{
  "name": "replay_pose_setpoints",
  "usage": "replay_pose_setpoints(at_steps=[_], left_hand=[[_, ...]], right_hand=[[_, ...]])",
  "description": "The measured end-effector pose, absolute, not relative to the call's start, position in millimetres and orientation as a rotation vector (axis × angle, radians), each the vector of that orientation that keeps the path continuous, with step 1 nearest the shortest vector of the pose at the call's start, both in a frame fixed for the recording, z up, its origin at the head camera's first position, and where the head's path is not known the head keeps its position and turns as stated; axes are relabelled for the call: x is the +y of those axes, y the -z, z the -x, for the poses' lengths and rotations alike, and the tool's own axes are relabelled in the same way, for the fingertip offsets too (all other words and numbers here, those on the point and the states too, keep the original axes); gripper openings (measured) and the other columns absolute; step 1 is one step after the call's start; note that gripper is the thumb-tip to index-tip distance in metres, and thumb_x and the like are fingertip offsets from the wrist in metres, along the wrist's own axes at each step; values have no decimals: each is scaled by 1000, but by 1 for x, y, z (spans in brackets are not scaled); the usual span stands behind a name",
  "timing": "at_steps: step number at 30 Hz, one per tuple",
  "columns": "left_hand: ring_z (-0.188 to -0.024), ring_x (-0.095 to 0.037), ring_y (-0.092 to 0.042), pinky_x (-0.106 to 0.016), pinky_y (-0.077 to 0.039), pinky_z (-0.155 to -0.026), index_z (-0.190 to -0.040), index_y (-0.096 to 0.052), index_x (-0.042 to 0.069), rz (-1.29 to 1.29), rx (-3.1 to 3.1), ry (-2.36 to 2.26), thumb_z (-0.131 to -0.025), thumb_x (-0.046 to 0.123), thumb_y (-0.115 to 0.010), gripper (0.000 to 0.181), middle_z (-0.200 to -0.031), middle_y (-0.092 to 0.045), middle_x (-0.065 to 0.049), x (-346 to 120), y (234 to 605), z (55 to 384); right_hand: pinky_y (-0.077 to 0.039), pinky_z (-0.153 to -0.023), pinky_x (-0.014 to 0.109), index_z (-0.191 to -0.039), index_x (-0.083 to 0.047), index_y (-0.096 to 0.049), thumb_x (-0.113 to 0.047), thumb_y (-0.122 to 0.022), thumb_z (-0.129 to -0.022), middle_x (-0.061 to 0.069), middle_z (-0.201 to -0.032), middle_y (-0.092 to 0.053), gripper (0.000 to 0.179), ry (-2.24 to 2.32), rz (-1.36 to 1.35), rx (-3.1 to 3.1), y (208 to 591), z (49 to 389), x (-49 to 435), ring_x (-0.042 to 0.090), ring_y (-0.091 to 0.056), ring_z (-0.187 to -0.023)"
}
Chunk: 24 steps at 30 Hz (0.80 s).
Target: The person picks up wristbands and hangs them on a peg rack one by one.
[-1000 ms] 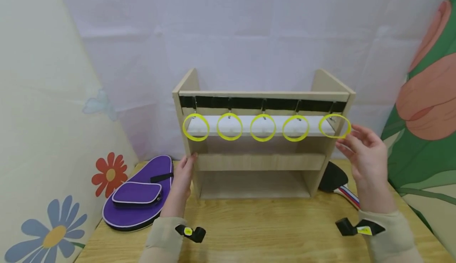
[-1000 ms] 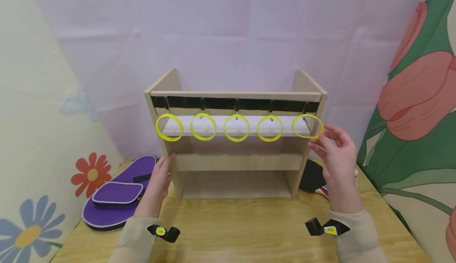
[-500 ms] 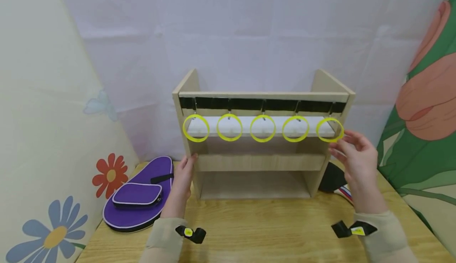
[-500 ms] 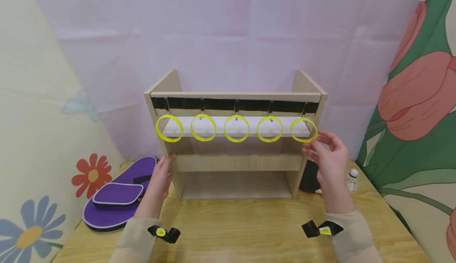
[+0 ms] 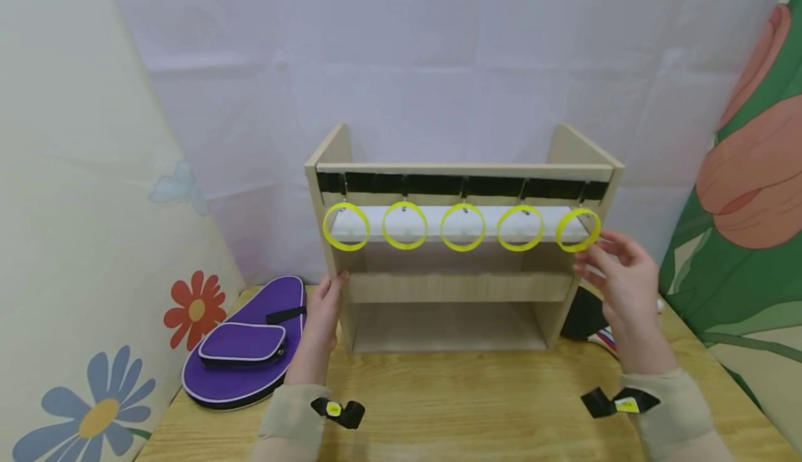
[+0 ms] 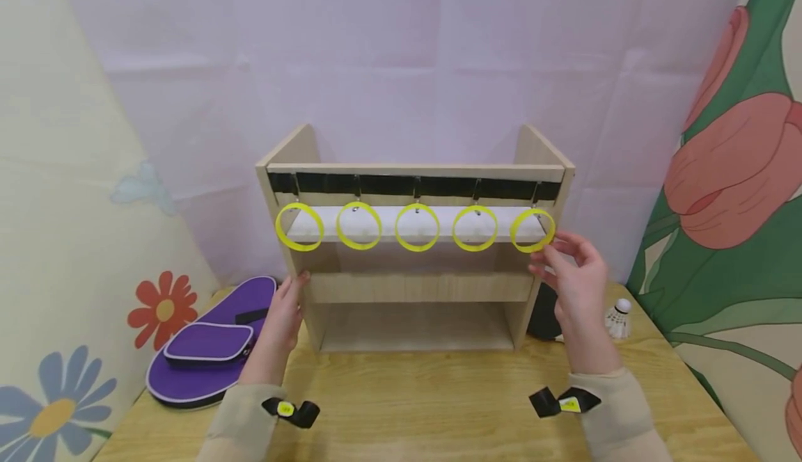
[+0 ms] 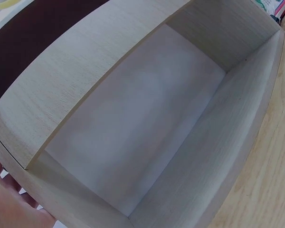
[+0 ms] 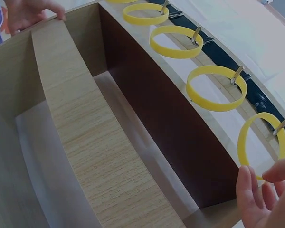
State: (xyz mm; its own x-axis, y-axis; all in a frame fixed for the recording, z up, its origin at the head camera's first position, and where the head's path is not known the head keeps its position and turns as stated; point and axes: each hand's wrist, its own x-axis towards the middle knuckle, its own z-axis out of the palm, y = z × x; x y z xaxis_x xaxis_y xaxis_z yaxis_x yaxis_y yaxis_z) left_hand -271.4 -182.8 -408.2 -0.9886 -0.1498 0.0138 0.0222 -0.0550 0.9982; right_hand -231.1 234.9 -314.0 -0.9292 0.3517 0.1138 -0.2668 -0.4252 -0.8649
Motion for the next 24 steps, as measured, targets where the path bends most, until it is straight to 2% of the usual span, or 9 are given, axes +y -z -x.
replay_pose_setpoints(at_steps=[4,8,13,19,21,24], left_hand=[[-137,-36,-35,-56,-25,-115,-152,-35,10,-145,-2090,2194,-103,36,-43,57,-149,-39,-22,-183,407,271],[-135,-33,-38,-51,-25,-116,-150,-37,10,-138,-2117,2176,-103,37,-43,55,-146,-42,-22,-186,406,270],[-125,-28,-43,-51,-27,-115,-145,-43,9,-145,-2162,2111,-103,40,-44,52,-137,-48,-22,-191,404,269],[-126,-28,-47,-51,-33,-112,-143,-48,11,-110,-2272,1928,-102,45,-47,54,-139,-53,-18,-194,399,265],[-132,-29,-46,-48,-35,-112,-149,-43,15,-91,-2316,1842,-102,47,-48,57,-146,-49,-16,-196,396,260],[-145,-31,-34,-49,-31,-117,-158,-24,19,-36,-2395,1704,-102,44,-49,66,-160,-32,-12,-198,391,249]], right_hand=[[-59,-61,27,-110,-10,-61,1,-72,-86,4,-95,-56,28,-2363,135,-1450,315,231,235,15,-70,-68],[-59,-62,28,-112,-10,-61,-2,-73,-86,3,-95,-57,30,-2364,134,-1467,318,229,234,15,-70,-69],[-60,-64,30,-114,-9,-62,-3,-70,-89,2,-93,-58,27,-2354,126,-1473,323,224,235,16,-71,-72],[-59,-66,27,-109,-12,-66,-1,-65,-92,0,-91,-57,20,-2253,153,-1543,330,217,233,13,-70,-77],[-59,-66,26,-107,-14,-65,0,-62,-94,-2,-92,-58,19,-2204,143,-1609,333,214,232,11,-68,-78],[-58,-67,23,-105,-14,-64,-1,-60,-95,-5,-93,-60,18,-2101,122,-1748,338,211,228,8,-67,-81]])
